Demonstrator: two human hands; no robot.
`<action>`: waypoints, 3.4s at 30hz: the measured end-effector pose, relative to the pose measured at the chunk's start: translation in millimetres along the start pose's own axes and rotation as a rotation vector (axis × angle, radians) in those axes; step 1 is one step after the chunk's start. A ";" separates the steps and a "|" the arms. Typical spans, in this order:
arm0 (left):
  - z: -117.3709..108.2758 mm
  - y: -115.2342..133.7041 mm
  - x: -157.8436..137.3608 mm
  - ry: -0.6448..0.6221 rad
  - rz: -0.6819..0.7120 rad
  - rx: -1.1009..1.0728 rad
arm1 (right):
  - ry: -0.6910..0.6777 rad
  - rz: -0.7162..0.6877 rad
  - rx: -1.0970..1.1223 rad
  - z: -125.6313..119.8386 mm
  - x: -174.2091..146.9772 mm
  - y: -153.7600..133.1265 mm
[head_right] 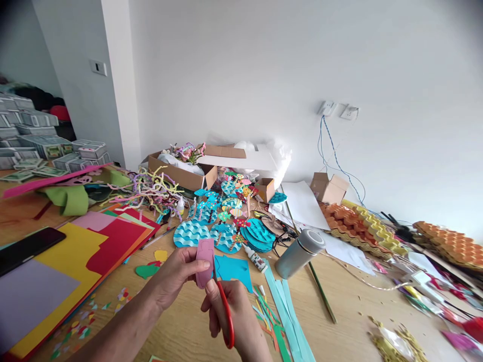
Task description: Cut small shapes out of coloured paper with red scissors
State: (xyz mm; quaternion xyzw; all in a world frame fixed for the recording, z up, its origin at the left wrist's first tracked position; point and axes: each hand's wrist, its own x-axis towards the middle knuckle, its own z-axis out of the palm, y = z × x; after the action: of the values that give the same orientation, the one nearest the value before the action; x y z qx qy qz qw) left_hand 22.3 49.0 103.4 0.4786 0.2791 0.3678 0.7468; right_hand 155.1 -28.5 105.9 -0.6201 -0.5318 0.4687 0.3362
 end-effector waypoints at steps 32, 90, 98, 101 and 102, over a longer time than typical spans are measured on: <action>-1.3 -2.0 2.4 0.013 -0.032 0.014 | -0.038 -0.016 0.019 -1.7 -0.6 1.2; -1.7 1.8 0.3 0.037 -0.028 -0.012 | -0.049 0.028 0.029 -0.2 1.2 4.3; -2.2 3.3 -0.8 -0.005 -0.017 0.009 | -0.053 -0.001 0.052 -1.3 0.1 3.9; -3.7 2.8 -0.2 -0.014 -0.016 0.018 | -0.056 -0.007 0.059 -1.6 1.0 5.7; -4.2 2.5 0.0 -0.018 -0.015 0.023 | -0.057 -0.007 0.060 -1.5 1.2 6.4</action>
State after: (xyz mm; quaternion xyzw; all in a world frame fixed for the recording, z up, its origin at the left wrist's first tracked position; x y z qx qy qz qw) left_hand 18.3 51.8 104.1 0.4882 0.2801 0.3544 0.7467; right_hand 158.7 -28.5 100.3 -0.5943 -0.5290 0.5008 0.3410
